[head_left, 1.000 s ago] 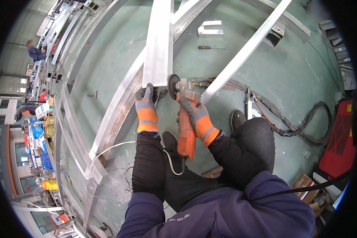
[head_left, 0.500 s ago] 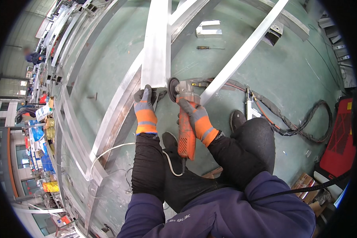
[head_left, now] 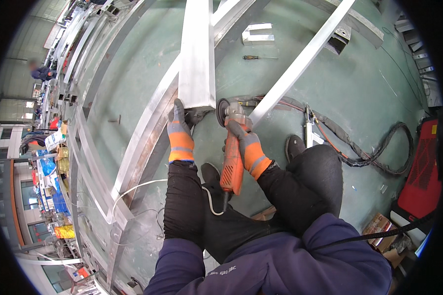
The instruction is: The person welds joints on a large aluminum frame while sitting on the floor, then uses an angle grinder to smooth the welded seams. The person handles the welding torch and grinder with gloved hands, repositioning the frame as needed.
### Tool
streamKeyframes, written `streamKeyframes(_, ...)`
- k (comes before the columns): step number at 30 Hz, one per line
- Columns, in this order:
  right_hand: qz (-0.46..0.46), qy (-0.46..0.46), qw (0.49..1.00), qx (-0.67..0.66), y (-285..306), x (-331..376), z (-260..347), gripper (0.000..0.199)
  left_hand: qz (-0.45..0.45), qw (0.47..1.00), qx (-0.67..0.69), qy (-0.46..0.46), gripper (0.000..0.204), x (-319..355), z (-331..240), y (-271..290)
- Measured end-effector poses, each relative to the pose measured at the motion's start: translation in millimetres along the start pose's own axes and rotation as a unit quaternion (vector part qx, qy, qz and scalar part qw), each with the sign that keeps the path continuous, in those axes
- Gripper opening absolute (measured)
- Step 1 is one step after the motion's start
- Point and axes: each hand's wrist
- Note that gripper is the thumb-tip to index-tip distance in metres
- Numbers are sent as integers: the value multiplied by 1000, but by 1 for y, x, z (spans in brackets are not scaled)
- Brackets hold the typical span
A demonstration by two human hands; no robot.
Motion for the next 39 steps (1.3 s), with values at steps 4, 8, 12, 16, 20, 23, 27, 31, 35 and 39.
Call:
streamKeyframes(4,7,18,1000,-17,2,-2,6,50,23,998,-52,11,68,-16,10,1)
streamKeyframes(8,14,20,1000,0,-5,5,13,52,48,982,-165,-77,68,-36,36,25)
streamKeyframes(12,8,24,1000,13,-6,7,16,54,34,973,-188,-126,67,-47,53,28)
streamKeyframes(16,5,29,999,15,-6,8,17,55,47,964,-213,-149,63,-42,52,27)
streamKeyframes(20,6,28,999,23,-7,9,16,53,55,946,-259,-187,54,-41,52,31)
streamKeyframes(23,7,36,999,19,-5,7,16,51,61,928,-294,-220,49,-31,43,20)
streamKeyframes(27,9,44,999,20,-5,8,18,50,61,877,-398,-261,42,-31,44,25)
streamKeyframes(31,9,28,999,12,-10,10,17,50,58,868,-426,-247,40,-49,64,42)
streamKeyframes(35,17,43,999,19,-8,10,19,51,61,855,-436,-273,42,-45,64,38)
streamKeyframes(39,6,44,999,28,-7,8,18,52,53,822,-500,-268,43,-41,59,39)
Point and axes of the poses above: each hand's wrist, its own x-axis away from the middle knuckle, its own y-axis out of the back of the hand, z = x × y, and after that the axes turned 1 degree about -z, right-handed
